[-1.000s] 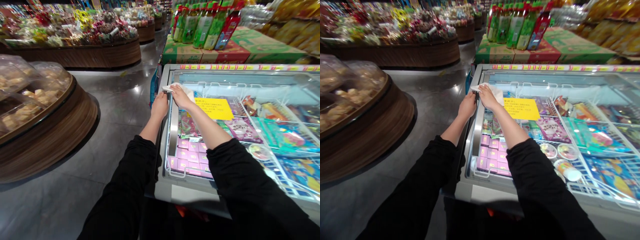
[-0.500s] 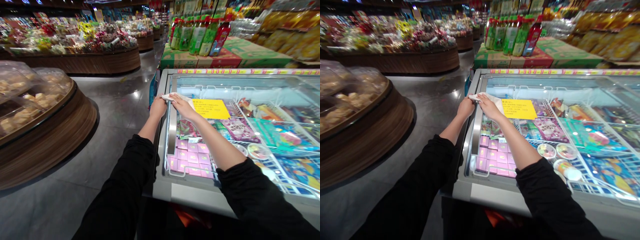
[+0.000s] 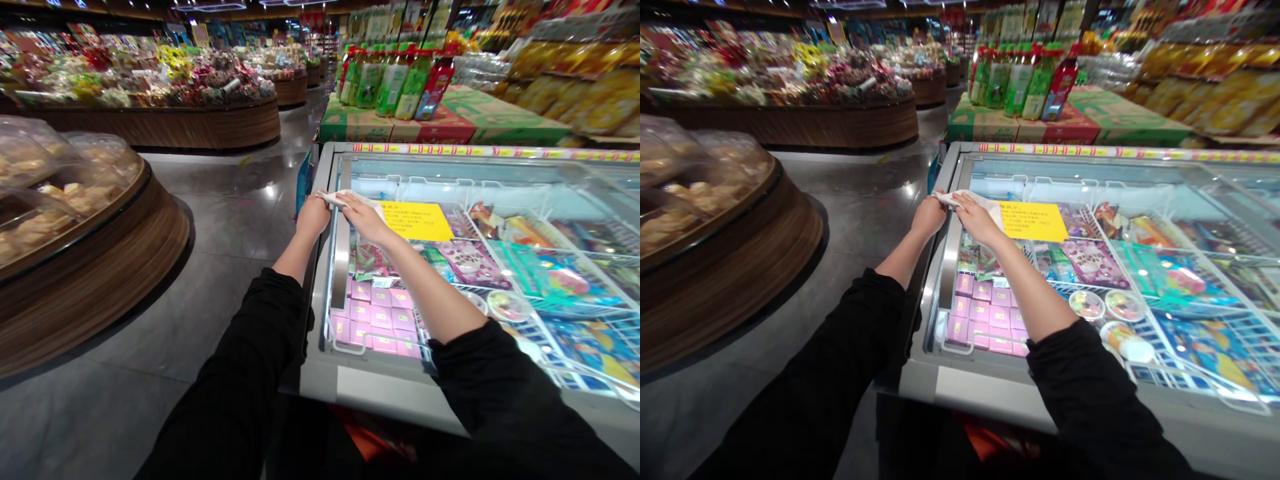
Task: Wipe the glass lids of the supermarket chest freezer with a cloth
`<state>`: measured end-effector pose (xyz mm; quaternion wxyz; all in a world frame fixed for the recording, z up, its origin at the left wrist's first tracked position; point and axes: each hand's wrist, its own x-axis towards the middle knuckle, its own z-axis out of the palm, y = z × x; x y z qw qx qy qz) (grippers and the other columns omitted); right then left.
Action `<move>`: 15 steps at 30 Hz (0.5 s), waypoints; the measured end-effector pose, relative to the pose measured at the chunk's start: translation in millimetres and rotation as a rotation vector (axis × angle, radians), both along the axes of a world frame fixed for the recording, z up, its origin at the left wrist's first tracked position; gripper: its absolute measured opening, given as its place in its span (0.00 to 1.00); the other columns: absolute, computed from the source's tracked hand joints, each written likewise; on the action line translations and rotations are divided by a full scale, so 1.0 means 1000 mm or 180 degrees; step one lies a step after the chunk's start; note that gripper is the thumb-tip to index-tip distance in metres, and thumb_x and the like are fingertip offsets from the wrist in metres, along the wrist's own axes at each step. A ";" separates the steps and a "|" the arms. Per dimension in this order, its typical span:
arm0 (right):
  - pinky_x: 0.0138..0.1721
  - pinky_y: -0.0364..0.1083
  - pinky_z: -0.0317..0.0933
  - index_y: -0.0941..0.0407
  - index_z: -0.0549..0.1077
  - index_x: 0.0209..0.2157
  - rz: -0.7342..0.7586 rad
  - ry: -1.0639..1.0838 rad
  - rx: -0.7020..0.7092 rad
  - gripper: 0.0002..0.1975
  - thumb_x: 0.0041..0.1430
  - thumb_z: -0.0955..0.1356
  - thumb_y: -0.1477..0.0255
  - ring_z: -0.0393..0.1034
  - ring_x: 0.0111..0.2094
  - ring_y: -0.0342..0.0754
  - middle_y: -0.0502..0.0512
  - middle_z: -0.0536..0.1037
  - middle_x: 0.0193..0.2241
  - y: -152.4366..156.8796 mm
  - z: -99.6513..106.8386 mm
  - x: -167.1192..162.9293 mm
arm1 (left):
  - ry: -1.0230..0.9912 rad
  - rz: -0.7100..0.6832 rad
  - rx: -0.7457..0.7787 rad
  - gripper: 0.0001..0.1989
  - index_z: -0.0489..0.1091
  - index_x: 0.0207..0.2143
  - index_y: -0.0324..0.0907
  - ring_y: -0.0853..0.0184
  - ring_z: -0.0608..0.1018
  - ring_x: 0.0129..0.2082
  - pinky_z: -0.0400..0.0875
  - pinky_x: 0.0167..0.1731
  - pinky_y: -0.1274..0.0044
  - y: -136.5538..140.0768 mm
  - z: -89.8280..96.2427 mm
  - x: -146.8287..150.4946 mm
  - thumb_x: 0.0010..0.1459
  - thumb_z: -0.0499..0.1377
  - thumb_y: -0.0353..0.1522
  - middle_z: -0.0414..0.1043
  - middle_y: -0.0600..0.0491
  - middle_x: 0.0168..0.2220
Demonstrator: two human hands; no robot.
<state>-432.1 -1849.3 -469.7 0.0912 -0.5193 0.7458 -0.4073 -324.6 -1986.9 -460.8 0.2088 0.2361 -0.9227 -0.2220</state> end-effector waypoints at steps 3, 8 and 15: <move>0.77 0.58 0.37 0.54 0.72 0.67 -0.0178 -0.0038 0.0035 0.28 0.71 0.61 0.61 0.50 0.75 0.54 0.55 0.68 0.70 -0.006 0.003 0.007 | -0.0019 0.0139 0.0163 0.20 0.79 0.54 0.40 0.53 0.81 0.57 0.74 0.57 0.69 -0.002 0.002 0.003 0.67 0.52 0.22 0.81 0.39 0.55; 0.76 0.62 0.41 0.49 0.72 0.67 0.0035 0.0077 -0.0040 0.27 0.72 0.60 0.60 0.52 0.75 0.54 0.53 0.70 0.69 0.012 0.004 0.038 | 0.0837 0.0319 0.0705 0.23 0.77 0.59 0.40 0.62 0.80 0.60 0.71 0.61 0.74 -0.014 0.000 0.015 0.67 0.52 0.22 0.80 0.46 0.58; 0.76 0.63 0.44 0.52 0.73 0.66 0.0111 0.0243 0.0132 0.27 0.71 0.60 0.63 0.55 0.74 0.55 0.55 0.70 0.69 0.025 0.013 0.062 | 0.1204 0.0381 0.1113 0.26 0.79 0.58 0.43 0.64 0.82 0.58 0.73 0.62 0.71 -0.002 0.000 0.057 0.64 0.51 0.20 0.80 0.51 0.58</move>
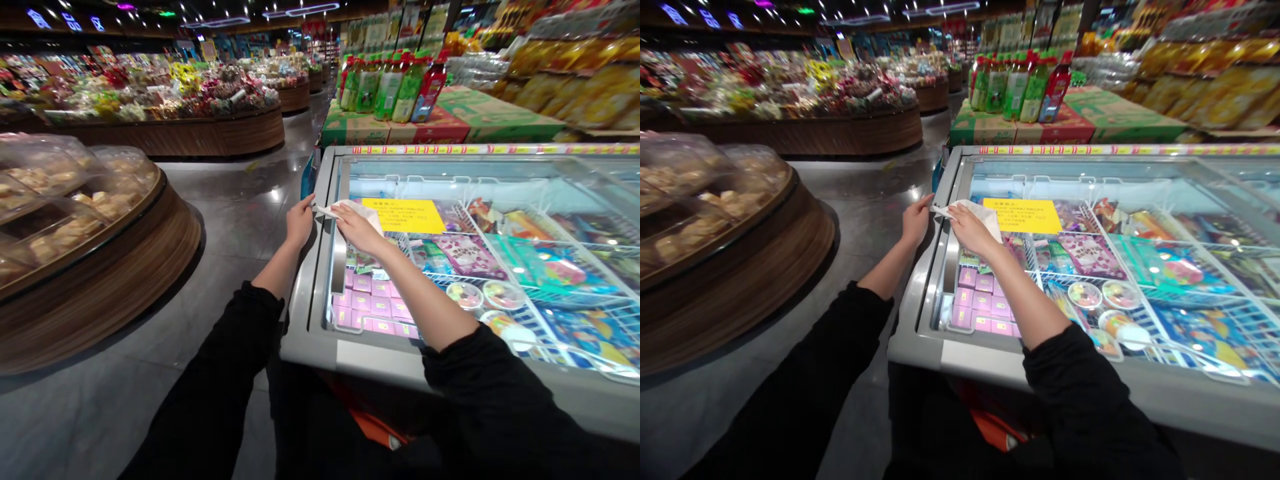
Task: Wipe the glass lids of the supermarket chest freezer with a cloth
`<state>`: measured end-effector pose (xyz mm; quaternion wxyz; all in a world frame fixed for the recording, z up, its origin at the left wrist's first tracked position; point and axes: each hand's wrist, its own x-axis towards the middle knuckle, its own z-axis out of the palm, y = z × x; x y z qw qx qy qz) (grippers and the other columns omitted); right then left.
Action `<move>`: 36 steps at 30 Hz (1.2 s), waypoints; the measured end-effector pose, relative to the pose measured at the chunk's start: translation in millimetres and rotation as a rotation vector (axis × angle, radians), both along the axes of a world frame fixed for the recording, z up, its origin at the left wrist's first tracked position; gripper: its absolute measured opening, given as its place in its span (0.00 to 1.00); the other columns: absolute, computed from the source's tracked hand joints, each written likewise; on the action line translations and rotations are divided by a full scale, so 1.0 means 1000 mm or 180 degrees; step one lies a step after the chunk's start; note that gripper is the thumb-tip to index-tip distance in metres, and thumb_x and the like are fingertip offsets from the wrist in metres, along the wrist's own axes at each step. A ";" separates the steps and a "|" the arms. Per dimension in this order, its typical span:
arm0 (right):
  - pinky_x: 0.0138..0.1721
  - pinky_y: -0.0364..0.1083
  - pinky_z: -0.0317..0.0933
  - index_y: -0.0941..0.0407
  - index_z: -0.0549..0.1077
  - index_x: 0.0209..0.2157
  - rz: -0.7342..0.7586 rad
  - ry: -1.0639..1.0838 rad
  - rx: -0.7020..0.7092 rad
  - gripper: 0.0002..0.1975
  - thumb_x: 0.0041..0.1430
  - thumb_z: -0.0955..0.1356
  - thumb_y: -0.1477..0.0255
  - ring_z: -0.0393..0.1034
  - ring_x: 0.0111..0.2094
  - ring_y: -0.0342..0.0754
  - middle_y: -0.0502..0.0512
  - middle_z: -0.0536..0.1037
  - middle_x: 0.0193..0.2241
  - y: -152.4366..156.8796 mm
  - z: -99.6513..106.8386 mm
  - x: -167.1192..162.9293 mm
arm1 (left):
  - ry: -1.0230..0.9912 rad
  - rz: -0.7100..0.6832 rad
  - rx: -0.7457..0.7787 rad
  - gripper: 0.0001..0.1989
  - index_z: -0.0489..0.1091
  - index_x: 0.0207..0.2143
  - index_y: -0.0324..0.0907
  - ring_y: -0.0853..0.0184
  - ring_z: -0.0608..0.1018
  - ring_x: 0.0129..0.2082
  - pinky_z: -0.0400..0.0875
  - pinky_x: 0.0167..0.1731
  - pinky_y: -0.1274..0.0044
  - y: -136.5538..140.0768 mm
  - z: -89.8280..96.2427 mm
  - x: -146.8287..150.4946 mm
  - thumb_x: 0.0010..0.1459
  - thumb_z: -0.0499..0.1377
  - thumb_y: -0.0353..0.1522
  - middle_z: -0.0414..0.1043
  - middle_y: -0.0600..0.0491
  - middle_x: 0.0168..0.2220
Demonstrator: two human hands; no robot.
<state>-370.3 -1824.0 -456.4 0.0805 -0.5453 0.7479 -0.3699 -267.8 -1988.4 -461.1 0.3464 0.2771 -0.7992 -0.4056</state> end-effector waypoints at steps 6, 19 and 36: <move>0.76 0.64 0.43 0.50 0.70 0.68 0.0377 -0.0035 -0.0005 0.27 0.73 0.59 0.63 0.53 0.75 0.54 0.53 0.68 0.70 0.021 0.002 0.018 | 0.0164 -0.0672 -0.0013 0.27 0.74 0.64 0.48 0.64 0.78 0.63 0.69 0.66 0.69 0.037 0.002 0.057 0.67 0.52 0.23 0.75 0.54 0.64; 0.77 0.65 0.37 0.44 0.65 0.71 0.0614 -0.0222 0.0102 0.27 0.74 0.60 0.60 0.47 0.76 0.54 0.48 0.62 0.73 0.060 0.009 0.050 | -0.0167 -0.1354 -0.1455 0.33 0.61 0.72 0.45 0.64 0.61 0.75 0.55 0.75 0.65 0.065 -0.013 0.107 0.66 0.49 0.23 0.62 0.49 0.73; 0.77 0.66 0.38 0.46 0.62 0.73 0.0648 0.0037 0.0149 0.28 0.74 0.59 0.63 0.40 0.78 0.55 0.48 0.58 0.75 0.082 -0.004 0.098 | -0.0108 -0.1513 -0.1452 0.37 0.61 0.72 0.47 0.65 0.60 0.75 0.52 0.75 0.66 0.069 -0.010 0.114 0.62 0.47 0.21 0.61 0.53 0.73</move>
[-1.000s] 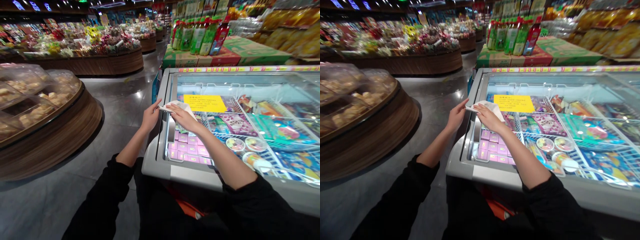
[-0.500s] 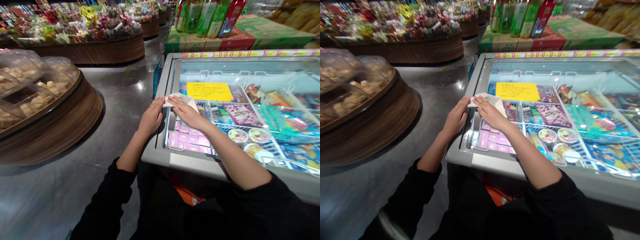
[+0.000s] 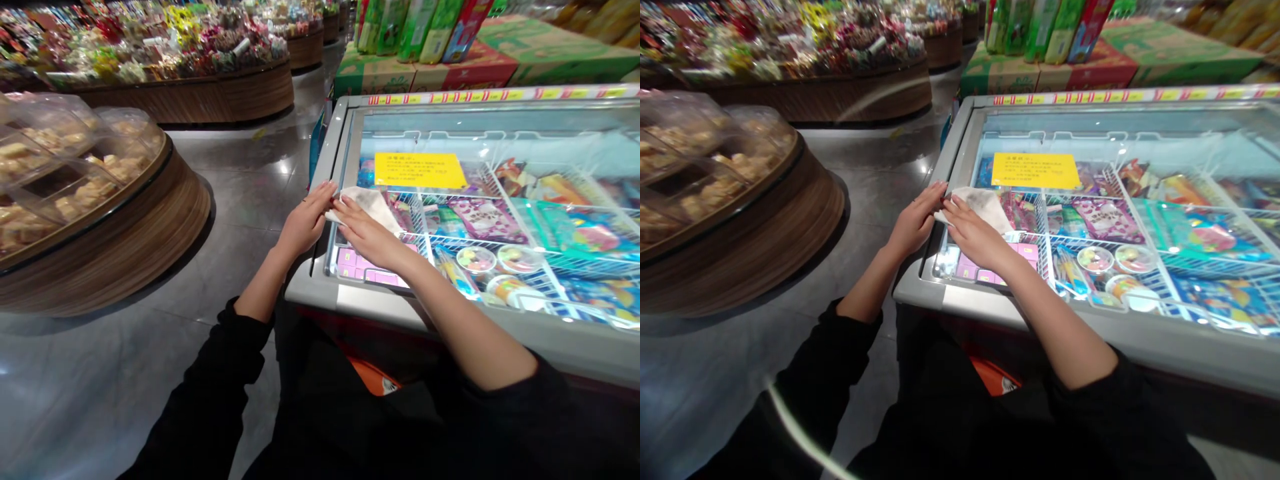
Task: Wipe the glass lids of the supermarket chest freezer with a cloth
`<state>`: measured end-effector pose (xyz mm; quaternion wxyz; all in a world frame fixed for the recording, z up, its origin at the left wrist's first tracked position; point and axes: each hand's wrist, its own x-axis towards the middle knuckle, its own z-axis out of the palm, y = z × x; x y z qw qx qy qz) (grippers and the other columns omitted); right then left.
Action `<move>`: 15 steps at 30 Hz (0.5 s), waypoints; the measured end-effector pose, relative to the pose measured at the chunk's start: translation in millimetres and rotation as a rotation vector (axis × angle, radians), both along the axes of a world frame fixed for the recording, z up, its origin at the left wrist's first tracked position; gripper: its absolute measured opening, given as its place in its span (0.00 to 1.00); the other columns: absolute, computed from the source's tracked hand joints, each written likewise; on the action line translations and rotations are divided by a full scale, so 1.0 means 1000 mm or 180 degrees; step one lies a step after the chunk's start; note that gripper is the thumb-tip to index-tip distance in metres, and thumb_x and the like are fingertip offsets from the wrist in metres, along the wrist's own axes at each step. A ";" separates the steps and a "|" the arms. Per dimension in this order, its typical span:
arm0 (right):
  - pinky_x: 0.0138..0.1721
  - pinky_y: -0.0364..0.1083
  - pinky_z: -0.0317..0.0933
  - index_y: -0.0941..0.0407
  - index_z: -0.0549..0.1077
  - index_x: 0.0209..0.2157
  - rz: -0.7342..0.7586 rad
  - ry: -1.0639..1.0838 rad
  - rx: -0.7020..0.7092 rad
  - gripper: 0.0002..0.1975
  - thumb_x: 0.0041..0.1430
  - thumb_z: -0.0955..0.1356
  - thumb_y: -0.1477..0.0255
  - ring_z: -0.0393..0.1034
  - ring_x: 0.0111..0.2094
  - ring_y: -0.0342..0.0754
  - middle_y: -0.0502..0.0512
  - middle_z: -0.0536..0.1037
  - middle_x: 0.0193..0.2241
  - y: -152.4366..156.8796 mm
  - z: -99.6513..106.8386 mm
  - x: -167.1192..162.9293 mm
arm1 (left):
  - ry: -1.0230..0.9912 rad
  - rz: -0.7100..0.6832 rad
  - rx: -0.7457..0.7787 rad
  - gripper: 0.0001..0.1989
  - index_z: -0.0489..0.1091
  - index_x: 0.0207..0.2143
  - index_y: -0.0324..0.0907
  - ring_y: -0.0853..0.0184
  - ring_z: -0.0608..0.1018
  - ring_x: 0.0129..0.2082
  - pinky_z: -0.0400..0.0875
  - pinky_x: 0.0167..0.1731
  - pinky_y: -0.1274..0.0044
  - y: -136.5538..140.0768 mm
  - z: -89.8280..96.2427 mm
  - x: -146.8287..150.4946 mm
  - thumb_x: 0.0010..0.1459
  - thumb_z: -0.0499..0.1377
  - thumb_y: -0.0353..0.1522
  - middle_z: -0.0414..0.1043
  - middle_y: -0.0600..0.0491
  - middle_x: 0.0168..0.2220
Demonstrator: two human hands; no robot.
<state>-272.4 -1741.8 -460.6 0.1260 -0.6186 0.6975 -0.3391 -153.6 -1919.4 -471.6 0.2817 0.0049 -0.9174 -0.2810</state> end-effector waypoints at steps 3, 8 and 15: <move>0.77 0.65 0.39 0.47 0.61 0.74 -0.0109 0.0128 -0.0073 0.29 0.74 0.59 0.66 0.39 0.78 0.54 0.48 0.56 0.75 0.001 -0.003 0.007 | 0.0131 0.0062 0.0143 0.36 0.61 0.72 0.44 0.66 0.61 0.75 0.53 0.75 0.67 0.005 -0.001 0.008 0.62 0.46 0.21 0.61 0.51 0.74; 0.77 0.63 0.45 0.50 0.65 0.72 0.0228 0.0236 0.0125 0.28 0.73 0.59 0.66 0.43 0.77 0.55 0.51 0.61 0.74 0.022 -0.005 0.022 | 0.0044 0.0202 0.0369 0.35 0.62 0.72 0.50 0.65 0.62 0.74 0.53 0.75 0.67 0.016 -0.001 0.029 0.65 0.48 0.23 0.61 0.56 0.74; 0.77 0.63 0.45 0.53 0.70 0.69 0.0103 0.0197 0.0096 0.27 0.73 0.60 0.64 0.45 0.77 0.56 0.56 0.66 0.72 0.027 -0.006 0.039 | -0.0091 0.0430 0.0564 0.30 0.61 0.72 0.52 0.62 0.64 0.73 0.57 0.74 0.65 0.035 0.012 0.042 0.71 0.48 0.28 0.61 0.56 0.73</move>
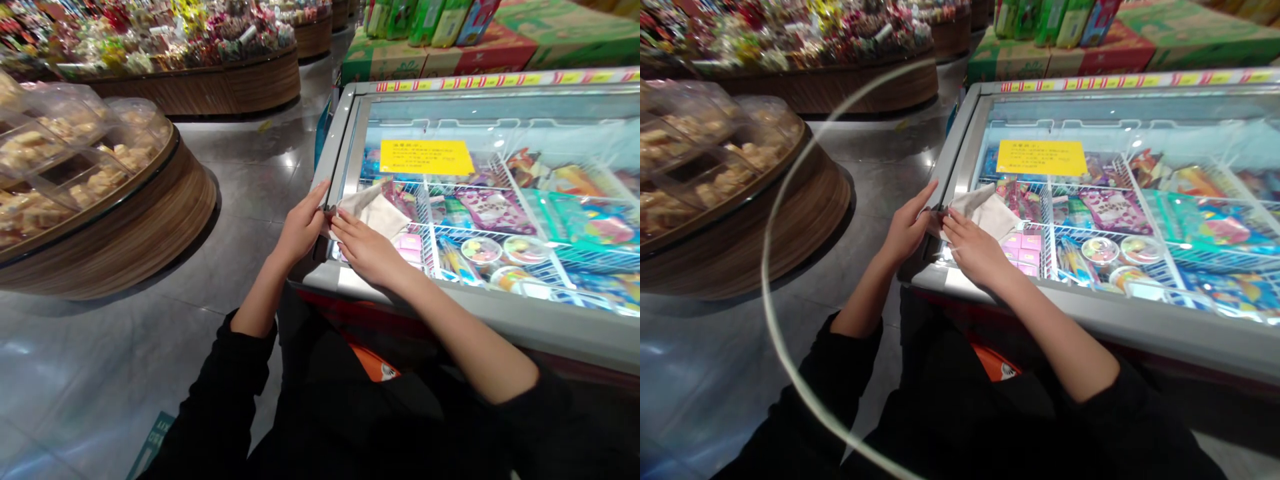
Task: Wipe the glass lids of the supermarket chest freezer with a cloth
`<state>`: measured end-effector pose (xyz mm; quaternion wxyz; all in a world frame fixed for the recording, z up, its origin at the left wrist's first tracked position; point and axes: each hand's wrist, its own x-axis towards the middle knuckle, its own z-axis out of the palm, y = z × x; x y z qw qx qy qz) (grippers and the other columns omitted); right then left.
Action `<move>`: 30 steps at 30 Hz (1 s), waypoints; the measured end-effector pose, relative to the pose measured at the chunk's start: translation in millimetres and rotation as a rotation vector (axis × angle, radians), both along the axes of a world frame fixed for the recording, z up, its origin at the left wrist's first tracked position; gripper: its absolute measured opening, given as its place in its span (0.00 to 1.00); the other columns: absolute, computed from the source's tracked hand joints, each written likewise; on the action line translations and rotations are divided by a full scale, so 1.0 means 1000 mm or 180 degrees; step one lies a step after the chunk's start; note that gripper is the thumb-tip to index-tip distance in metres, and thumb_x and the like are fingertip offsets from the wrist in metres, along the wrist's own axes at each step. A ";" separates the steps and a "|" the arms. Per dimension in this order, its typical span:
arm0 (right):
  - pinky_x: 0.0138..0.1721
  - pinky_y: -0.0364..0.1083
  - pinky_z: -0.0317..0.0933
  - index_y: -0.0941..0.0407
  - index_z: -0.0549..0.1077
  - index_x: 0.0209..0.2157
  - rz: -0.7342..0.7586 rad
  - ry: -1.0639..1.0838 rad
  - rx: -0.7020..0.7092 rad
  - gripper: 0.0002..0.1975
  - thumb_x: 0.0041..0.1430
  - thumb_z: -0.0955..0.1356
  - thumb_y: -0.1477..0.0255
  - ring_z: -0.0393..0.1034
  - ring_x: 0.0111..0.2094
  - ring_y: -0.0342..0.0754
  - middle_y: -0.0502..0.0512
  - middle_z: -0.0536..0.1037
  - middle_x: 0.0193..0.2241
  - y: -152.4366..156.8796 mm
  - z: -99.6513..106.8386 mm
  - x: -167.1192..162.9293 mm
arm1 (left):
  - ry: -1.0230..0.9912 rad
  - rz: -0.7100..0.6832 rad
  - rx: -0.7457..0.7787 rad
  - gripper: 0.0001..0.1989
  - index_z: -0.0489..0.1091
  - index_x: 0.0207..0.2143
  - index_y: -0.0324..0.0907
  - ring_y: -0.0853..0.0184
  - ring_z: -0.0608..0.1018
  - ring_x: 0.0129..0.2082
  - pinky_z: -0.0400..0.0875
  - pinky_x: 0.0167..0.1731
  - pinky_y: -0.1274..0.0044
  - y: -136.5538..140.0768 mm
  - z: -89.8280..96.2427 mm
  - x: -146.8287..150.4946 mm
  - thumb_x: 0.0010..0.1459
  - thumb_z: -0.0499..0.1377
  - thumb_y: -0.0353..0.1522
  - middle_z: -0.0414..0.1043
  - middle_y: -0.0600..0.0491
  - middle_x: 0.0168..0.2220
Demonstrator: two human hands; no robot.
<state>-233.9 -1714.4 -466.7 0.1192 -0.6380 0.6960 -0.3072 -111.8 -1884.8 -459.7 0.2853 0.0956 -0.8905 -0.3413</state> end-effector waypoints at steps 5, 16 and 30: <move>0.76 0.63 0.46 0.48 0.75 0.64 -0.0011 -0.1065 -0.0008 0.27 0.74 0.60 0.53 0.56 0.73 0.58 0.52 0.72 0.68 0.007 0.006 0.010 | 0.0024 0.0002 0.0064 0.25 0.59 0.73 0.54 0.60 0.63 0.74 0.58 0.73 0.64 0.026 0.014 0.011 0.77 0.47 0.37 0.61 0.56 0.74; 0.66 0.61 0.65 0.46 0.77 0.60 -0.0572 -0.3478 -0.1183 0.29 0.67 0.64 0.47 0.69 0.66 0.60 0.51 0.80 0.60 -0.015 0.063 0.036 | 0.0197 -0.0207 -0.0998 0.47 0.35 0.78 0.50 0.47 0.45 0.78 0.50 0.76 0.53 0.057 0.038 0.033 0.70 0.57 0.55 0.35 0.48 0.80; 0.75 0.63 0.49 0.57 0.74 0.64 -0.0300 -0.0206 0.0115 0.25 0.69 0.63 0.69 0.57 0.73 0.59 0.62 0.68 0.70 0.046 0.012 0.022 | -0.0466 -0.0454 -0.1236 0.44 0.41 0.78 0.42 0.52 0.53 0.77 0.56 0.74 0.58 0.067 0.002 0.062 0.72 0.57 0.49 0.49 0.37 0.77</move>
